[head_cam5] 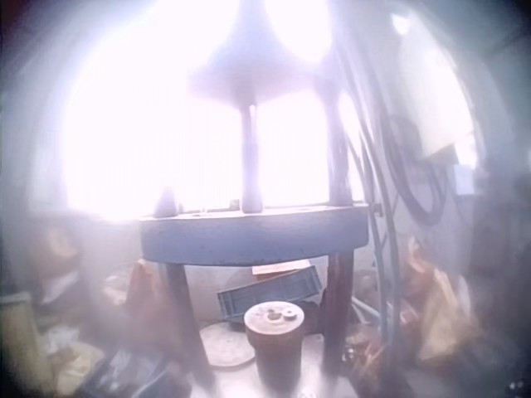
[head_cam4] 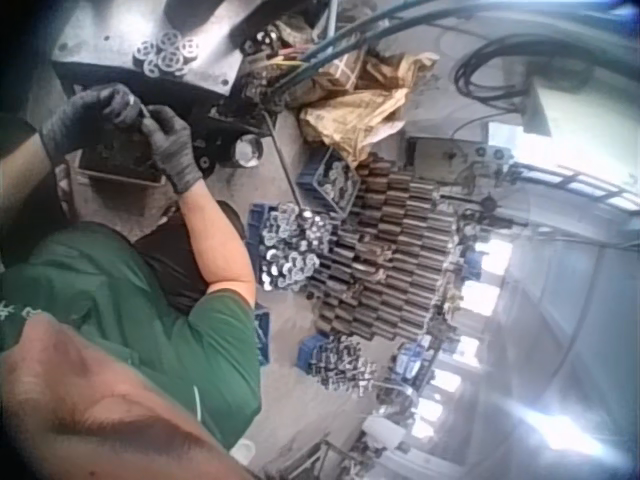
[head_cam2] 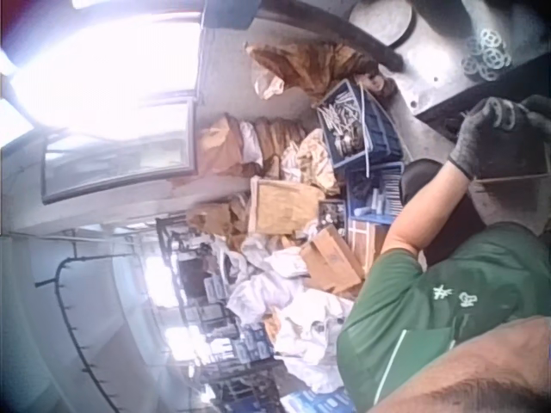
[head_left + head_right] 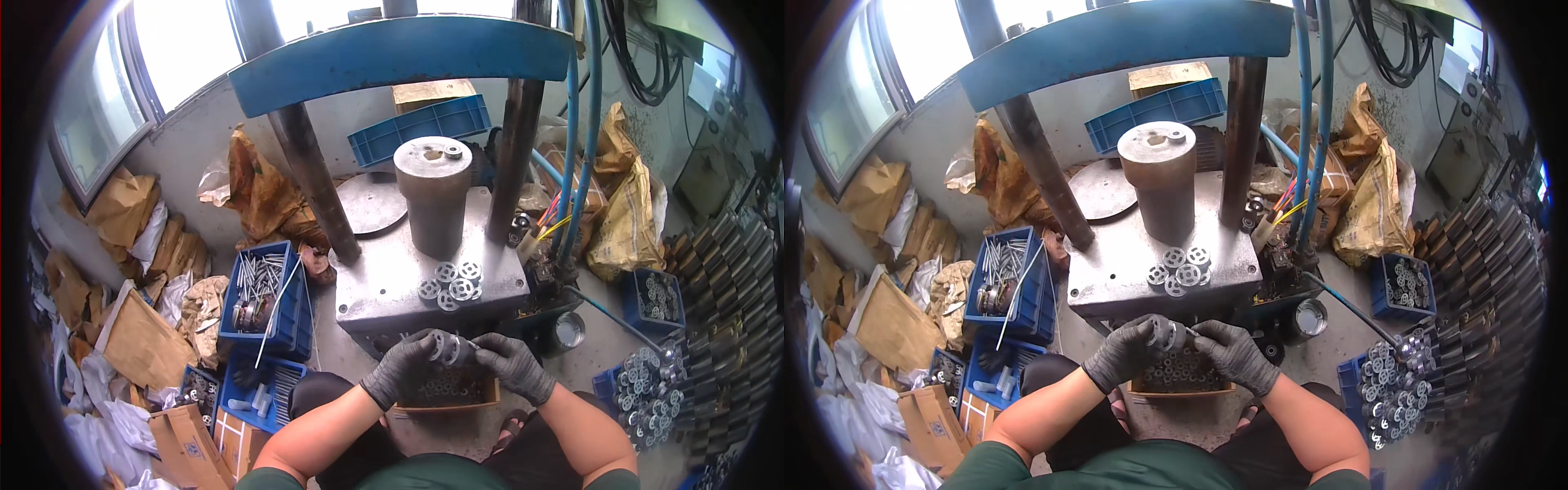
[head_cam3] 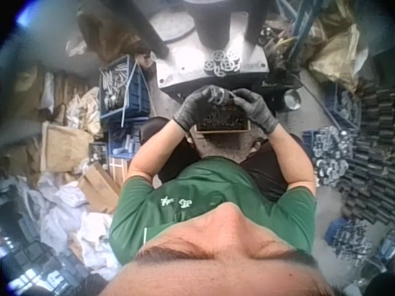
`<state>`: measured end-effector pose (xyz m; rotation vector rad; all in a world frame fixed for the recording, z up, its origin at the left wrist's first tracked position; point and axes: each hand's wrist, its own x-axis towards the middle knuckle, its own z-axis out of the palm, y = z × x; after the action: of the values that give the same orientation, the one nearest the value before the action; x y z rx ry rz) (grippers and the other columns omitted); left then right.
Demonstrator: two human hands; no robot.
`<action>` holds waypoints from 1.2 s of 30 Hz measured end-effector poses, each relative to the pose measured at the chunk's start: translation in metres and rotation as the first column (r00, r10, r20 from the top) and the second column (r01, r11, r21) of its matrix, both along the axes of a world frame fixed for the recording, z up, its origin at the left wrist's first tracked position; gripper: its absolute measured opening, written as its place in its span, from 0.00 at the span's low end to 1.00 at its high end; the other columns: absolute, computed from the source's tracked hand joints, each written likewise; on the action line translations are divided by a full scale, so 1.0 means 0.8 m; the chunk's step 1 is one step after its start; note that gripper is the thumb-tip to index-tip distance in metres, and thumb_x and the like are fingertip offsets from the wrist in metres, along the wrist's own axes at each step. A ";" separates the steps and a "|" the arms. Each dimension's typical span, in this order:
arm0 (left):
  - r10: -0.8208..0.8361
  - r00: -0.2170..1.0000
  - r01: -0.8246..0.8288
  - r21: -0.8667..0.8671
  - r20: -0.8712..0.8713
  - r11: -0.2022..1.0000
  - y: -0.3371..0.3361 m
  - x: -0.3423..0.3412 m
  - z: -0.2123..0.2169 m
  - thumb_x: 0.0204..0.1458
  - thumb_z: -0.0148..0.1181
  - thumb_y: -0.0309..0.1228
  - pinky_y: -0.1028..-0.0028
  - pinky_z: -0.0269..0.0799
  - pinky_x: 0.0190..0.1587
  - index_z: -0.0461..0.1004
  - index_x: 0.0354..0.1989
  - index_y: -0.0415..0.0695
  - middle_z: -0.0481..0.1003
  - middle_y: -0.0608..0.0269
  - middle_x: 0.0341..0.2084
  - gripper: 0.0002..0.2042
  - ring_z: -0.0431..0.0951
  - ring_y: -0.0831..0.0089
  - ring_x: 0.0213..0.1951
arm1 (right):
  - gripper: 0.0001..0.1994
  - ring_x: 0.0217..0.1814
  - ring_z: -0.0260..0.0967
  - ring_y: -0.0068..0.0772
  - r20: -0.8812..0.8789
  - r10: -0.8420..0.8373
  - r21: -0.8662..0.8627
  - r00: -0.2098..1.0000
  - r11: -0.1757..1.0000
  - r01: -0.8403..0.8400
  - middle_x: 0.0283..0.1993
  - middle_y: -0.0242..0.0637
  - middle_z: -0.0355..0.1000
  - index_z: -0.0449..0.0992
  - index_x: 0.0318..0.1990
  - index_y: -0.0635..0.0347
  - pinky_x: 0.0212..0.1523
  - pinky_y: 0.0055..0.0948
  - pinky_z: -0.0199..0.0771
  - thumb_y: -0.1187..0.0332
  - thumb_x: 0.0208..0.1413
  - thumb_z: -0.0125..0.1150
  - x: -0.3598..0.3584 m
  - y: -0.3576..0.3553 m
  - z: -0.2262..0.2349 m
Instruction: Use a manual press machine to join metal discs and rods.
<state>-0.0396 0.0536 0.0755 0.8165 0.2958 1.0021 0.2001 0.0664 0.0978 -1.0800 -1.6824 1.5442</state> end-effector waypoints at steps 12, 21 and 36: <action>0.135 0.985 -0.037 -0.650 0.102 0.759 -0.024 0.000 0.004 0.57 0.66 0.47 0.76 0.73 0.30 0.75 0.49 0.44 0.76 0.56 0.44 0.21 0.75 0.70 0.37 | 0.12 0.31 0.70 0.18 -0.554 -0.252 -0.508 0.793 0.857 -0.083 0.34 0.34 0.77 0.80 0.46 0.62 0.34 0.20 0.71 0.64 0.62 0.59 -0.009 -0.007 -0.010; 0.101 0.921 0.122 -0.524 0.376 0.843 -0.014 -0.008 -0.016 0.61 0.53 0.40 0.79 0.69 0.23 0.77 0.43 0.36 0.73 0.58 0.31 0.17 0.70 0.74 0.25 | 0.12 0.48 0.77 0.28 -0.176 0.042 -0.007 0.984 0.999 -0.043 0.45 0.37 0.80 0.78 0.53 0.63 0.52 0.30 0.77 0.69 0.64 0.62 -0.020 -0.019 -0.003; 0.376 0.893 -0.356 0.120 -0.247 0.927 -0.008 0.020 -0.083 0.69 0.46 0.50 0.73 0.69 0.34 0.73 0.44 0.41 0.67 0.68 0.25 0.21 0.67 0.74 0.27 | 0.17 0.44 0.79 0.52 0.366 0.075 0.287 0.928 0.939 -0.190 0.40 0.50 0.79 0.70 0.52 0.64 0.46 0.42 0.77 0.63 0.61 0.60 -0.021 -0.010 -0.016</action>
<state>-0.0237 0.0475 0.0094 0.9857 0.6681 1.2621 0.1830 0.0582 0.0854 -1.1307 -2.2009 1.1434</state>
